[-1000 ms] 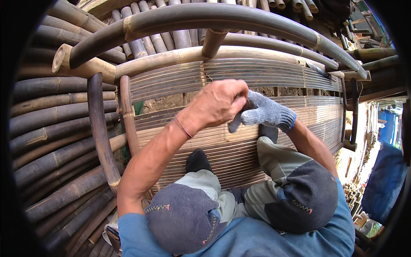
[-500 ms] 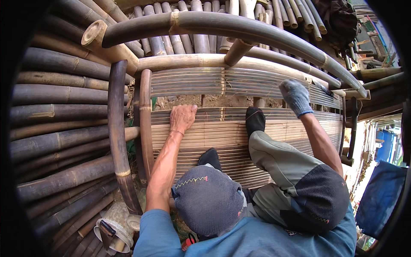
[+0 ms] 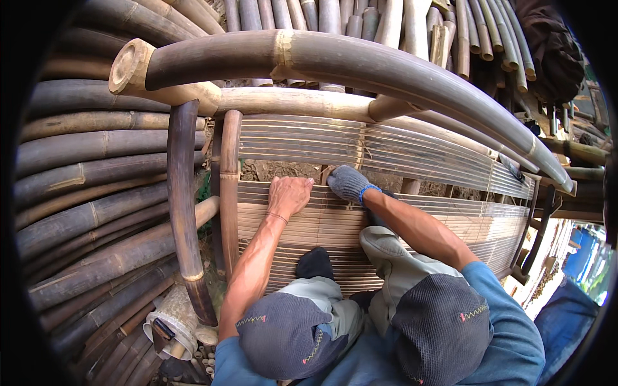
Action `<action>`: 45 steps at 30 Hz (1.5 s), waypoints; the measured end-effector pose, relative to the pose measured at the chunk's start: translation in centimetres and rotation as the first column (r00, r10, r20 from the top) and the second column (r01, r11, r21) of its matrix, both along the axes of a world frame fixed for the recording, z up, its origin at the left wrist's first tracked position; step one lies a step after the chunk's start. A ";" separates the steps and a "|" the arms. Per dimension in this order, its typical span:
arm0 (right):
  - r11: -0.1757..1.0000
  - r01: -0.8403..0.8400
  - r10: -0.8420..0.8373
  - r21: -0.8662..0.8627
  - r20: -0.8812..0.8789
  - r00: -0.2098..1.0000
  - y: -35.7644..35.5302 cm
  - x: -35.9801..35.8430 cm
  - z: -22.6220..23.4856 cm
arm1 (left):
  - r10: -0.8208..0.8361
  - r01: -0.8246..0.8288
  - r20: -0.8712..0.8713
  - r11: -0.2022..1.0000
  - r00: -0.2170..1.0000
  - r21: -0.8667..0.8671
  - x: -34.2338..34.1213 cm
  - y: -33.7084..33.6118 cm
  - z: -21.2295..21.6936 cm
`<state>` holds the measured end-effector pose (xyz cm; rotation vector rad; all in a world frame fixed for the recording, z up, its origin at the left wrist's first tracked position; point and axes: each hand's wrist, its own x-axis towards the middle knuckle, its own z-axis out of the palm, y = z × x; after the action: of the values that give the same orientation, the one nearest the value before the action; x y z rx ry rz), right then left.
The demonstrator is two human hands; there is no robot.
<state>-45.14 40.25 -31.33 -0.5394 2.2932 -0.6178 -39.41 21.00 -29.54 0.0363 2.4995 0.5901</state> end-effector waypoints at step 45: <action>0.430 0.849 -0.744 -0.309 0.411 0.526 36.1 14.2 34.1 | -0.061 0.453 -0.680 0.788 0.731 0.416 4.1 9.1 4.8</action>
<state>-30.99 76.35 2.75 0.5145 2.0589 -1.6643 -35.35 30.11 -24.75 0.9786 2.7469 1.3534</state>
